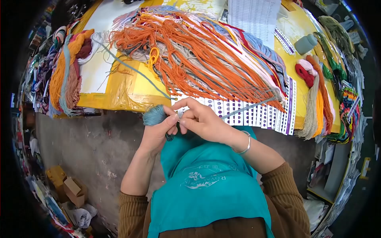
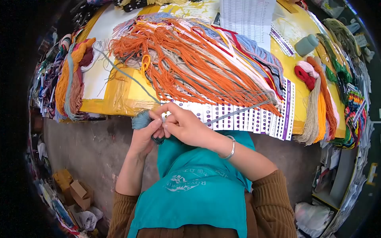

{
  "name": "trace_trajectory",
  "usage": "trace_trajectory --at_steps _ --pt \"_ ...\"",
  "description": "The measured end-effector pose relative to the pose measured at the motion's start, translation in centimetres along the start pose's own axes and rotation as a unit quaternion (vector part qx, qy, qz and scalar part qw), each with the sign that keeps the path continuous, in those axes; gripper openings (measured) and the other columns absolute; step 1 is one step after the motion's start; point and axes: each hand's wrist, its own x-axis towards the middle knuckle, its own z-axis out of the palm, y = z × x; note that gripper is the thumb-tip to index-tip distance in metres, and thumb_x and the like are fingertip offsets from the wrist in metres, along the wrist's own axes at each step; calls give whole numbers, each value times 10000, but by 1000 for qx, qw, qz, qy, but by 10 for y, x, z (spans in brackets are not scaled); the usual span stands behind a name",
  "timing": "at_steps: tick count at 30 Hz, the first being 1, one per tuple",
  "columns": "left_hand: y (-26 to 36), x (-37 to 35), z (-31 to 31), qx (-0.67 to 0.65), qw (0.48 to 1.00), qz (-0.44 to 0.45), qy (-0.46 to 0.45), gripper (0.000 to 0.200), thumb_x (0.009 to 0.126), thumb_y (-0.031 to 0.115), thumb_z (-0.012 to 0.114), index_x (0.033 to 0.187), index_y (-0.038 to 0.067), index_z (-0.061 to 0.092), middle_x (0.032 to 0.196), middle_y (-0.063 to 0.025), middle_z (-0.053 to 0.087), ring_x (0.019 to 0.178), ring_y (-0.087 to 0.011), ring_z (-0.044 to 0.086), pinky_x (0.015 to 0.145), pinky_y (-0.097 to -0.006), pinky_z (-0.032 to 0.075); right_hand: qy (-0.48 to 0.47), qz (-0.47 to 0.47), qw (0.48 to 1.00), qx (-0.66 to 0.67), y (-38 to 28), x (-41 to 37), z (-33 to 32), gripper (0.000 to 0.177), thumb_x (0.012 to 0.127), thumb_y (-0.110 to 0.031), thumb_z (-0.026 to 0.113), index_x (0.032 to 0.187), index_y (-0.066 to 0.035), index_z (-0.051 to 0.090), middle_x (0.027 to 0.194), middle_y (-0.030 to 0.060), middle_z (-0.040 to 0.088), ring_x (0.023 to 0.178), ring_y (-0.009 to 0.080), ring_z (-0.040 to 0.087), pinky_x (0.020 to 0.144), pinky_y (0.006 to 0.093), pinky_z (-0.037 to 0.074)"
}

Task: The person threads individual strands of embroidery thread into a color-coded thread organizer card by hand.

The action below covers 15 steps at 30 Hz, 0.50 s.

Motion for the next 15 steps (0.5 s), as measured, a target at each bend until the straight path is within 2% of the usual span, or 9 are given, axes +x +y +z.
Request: trace_trajectory --at_steps 3,4,7,10,13,15 --pt "-5 4 -1 15 1000 6 21 167 904 174 686 886 42 585 713 -4 534 576 -68 463 545 -242 422 54 0 982 -183 -4 -2 0 324 901 -67 613 1217 -53 544 731 31 606 688 92 583 606 265 444" --pt "-5 4 1 19 999 6 34 168 908 177 683 886 43 585 712 -3 530 575 -67 459 545 -241 422 99 -18 962 -254 3 0 1 244 852 -90 674 1092 -63 635 722 49 611 629 109 576 545 272 421" --pt "-6 7 4 32 998 7 61 163 918 181 670 879 53 576 713 -2 525 568 -65 443 541 -239 417 147 -142 922 -329 15 4 0 166 846 -109 657 1009 -82 671 763 89 653 658 242 652 579 339 500" --pt "-8 9 2 38 997 6 67 149 931 178 644 875 66 564 715 -6 527 550 -65 425 525 -233 406 177 -192 901 -346 27 8 -5 97 841 -125 678 927 -83 691 782 98 663 671 256 656 591 346 510" --pt "-9 11 2 34 997 0 73 149 955 190 602 919 46 587 724 -18 548 525 -57 407 505 -224 396 180 -210 908 -315 35 9 -9 86 844 -37 653 921 -40 690 773 93 651 604 164 586 549 278 455" --pt "-10 13 -4 33 997 -5 74 185 974 205 564 969 26 608 766 -45 603 508 -51 395 491 -219 391 193 -180 923 -281 36 10 -12 73 853 -42 650 919 -28 679 775 78 653 619 130 579 557 268 455"
